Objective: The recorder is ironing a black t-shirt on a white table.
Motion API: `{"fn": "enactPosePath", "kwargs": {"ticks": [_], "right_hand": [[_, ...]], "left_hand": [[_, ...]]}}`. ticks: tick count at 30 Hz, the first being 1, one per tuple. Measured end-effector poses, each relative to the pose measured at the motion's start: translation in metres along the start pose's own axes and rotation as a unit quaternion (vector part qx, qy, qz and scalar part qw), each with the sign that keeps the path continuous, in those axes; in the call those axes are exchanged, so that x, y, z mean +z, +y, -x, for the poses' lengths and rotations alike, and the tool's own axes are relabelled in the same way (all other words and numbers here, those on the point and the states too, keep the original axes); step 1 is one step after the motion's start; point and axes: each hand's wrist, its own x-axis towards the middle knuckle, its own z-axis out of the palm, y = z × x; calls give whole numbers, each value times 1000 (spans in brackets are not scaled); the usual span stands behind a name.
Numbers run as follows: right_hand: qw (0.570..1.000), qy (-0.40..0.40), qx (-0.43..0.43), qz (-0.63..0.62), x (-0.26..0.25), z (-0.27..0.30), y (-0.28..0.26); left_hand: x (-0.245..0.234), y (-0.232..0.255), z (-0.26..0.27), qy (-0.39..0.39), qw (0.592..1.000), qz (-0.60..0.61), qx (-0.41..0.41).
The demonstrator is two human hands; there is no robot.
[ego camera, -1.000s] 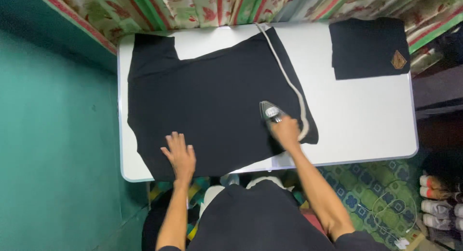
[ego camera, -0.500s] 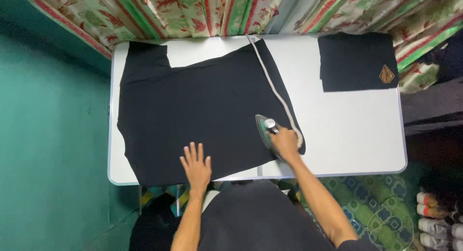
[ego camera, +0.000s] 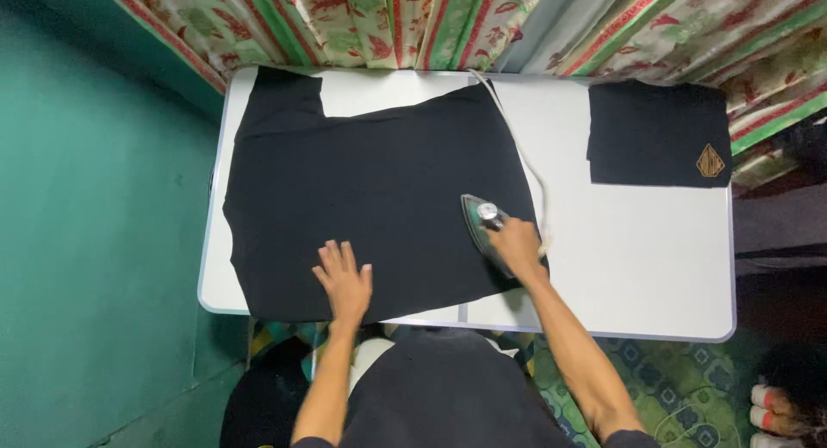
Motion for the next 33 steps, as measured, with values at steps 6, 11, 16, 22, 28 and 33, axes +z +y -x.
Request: {"fn": "enactPosePath", "kwargs": {"ticks": [6, 11, 16, 22, 28, 33], "right_hand": [[998, -50, -41, 27, 1, 7, -45], [1000, 3, 9, -7, -11, -40, -9], [995, 76, 55, -22, -11, -100, 49], [994, 88, 45, -53, -2, -60, 7], [992, -78, -60, 77, 50, 35, -92], [977, -143, -94, 128, 79, 55, -112]], "left_hand": [[17, 79, 11, -77, 993, 63, 62], [16, 33, 22, -75, 997, 4, 31], [24, -35, 27, -22, 997, -56, -39], [26, -51, 14, 18, 995, -24, -98], [10, 16, -12, -6, 999, -10, 30], [14, 11, -25, -48, 994, 61, 75]]}}
